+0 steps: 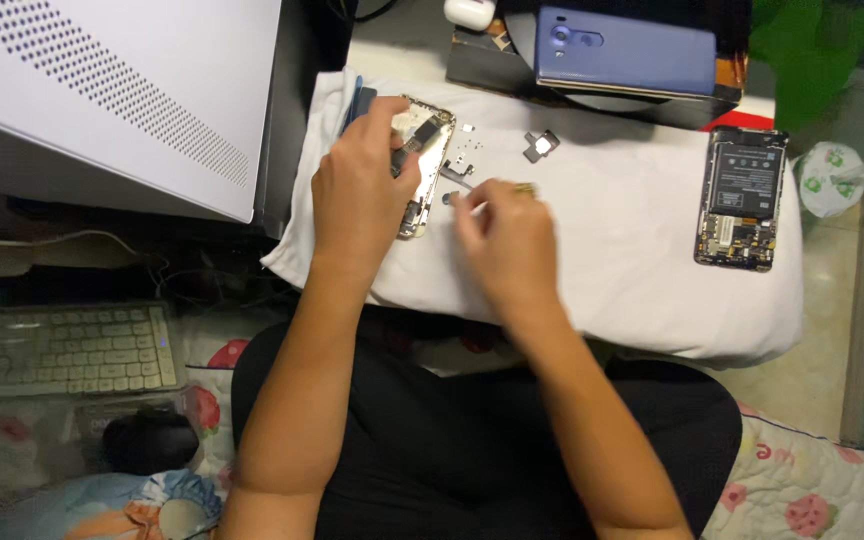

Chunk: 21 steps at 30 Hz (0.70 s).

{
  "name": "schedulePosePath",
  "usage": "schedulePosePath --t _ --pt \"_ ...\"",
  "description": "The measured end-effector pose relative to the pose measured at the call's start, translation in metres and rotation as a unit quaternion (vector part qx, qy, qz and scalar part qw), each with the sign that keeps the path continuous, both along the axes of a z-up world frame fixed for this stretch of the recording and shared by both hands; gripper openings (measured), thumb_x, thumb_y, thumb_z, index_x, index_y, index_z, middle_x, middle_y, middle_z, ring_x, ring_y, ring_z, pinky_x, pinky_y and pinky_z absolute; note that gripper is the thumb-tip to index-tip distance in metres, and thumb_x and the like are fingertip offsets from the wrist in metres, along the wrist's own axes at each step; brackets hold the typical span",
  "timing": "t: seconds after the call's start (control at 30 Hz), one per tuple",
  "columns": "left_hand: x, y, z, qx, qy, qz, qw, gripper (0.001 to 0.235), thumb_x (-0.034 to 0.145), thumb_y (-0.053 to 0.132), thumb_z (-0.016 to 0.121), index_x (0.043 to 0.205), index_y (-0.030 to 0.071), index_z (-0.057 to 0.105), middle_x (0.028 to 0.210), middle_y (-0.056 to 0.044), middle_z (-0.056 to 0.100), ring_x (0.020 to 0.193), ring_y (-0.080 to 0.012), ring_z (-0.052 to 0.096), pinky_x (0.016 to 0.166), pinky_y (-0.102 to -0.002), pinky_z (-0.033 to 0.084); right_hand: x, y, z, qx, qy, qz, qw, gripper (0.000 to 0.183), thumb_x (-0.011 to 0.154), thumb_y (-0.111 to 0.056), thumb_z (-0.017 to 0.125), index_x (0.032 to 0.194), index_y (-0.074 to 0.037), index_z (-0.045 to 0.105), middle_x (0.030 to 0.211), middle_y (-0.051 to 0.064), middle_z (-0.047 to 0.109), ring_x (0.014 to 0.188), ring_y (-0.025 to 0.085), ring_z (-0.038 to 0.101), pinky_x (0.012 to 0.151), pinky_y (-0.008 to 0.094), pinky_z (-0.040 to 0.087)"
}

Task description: The person is repairing a disassembled smartphone by using a screwdriver to remove and reattach small components inside the phone's chassis. They carefully manipulate tiny screws and parts, working on the internal assembly of the device.

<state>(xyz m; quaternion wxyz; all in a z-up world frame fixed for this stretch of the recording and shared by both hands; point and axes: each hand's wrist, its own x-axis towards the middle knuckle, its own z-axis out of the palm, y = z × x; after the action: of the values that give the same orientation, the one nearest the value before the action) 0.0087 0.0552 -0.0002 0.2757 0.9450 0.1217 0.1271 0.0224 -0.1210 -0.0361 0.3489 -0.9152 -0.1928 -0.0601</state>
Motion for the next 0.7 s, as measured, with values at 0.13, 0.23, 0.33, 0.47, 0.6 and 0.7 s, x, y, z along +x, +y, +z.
schedulePosePath --t 0.13,0.23,0.33,0.47,0.6,0.7 --pt "-0.004 0.005 0.007 -0.037 -0.044 0.017 0.998 0.044 0.089 0.012 0.076 0.129 0.022 0.06 0.093 0.003 0.071 0.087 -0.0283 0.071 0.067 -0.05 0.053 -0.016 0.032 0.012 -0.073 0.134 -0.03 0.988 0.032 0.093 -0.044 0.077 0.084 -0.016 0.065 0.081 0.011 0.068 0.08 0.039 0.064 0.071 0.054 0.049" --pt "-0.004 0.008 0.006 -0.035 -0.116 0.0 0.993 0.045 0.088 0.007 0.072 0.129 0.019 0.059 0.097 0.001 0.073 0.093 -0.0261 0.072 0.075 -0.047 0.054 -0.018 0.045 0.016 -0.14 0.201 -0.045 0.969 0.041 0.096 -0.051 0.069 0.082 -0.013 0.063 0.085 0.009 0.066 0.072 0.039 0.063 0.066 0.053 0.048" --pt "0.0 0.012 0.001 -0.012 -0.194 -0.006 0.981 0.048 0.085 0.006 0.081 0.128 0.014 0.062 0.09 -0.009 0.073 0.088 -0.0362 0.077 0.075 -0.052 0.062 -0.014 0.051 0.014 -0.15 0.133 -0.001 0.98 0.039 0.099 -0.041 0.067 0.078 -0.009 0.065 0.074 0.019 0.067 0.073 0.049 0.076 0.062 0.057 0.061" --pt "0.003 0.011 -0.004 -0.016 -0.214 0.004 0.977 0.048 0.083 0.01 0.082 0.127 0.018 0.064 0.092 -0.003 0.074 0.089 -0.0289 0.077 0.077 -0.045 0.063 -0.014 0.054 0.02 -0.139 0.163 0.01 0.977 0.032 0.098 -0.029 0.063 0.077 -0.006 0.067 0.07 0.018 0.068 0.072 0.047 0.076 0.062 0.054 0.061" --pt "0.0 0.01 0.002 -0.037 -0.224 -0.005 0.974 0.045 0.085 0.005 0.081 0.126 0.015 0.066 0.092 -0.002 0.075 0.089 -0.0256 0.078 0.078 -0.041 0.064 -0.015 0.055 0.016 -0.115 0.173 0.005 0.978 0.027 0.095 -0.019 0.064 0.076 -0.002 0.071 0.067 0.019 0.068 0.071 0.044 0.077 0.061 0.049 0.063" --pt "0.002 0.014 -0.003 -0.029 -0.244 -0.014 0.969 0.046 0.084 0.007 0.083 0.126 0.015 0.067 0.093 -0.002 0.074 0.09 -0.0268 0.077 0.079 -0.041 0.064 -0.01 0.052 0.011 -0.091 0.173 -0.02 0.981 0.025 0.092 -0.019 0.067 0.078 0.001 0.07 0.067 0.021 0.067 0.073 0.048 0.076 0.061 0.055 0.061"
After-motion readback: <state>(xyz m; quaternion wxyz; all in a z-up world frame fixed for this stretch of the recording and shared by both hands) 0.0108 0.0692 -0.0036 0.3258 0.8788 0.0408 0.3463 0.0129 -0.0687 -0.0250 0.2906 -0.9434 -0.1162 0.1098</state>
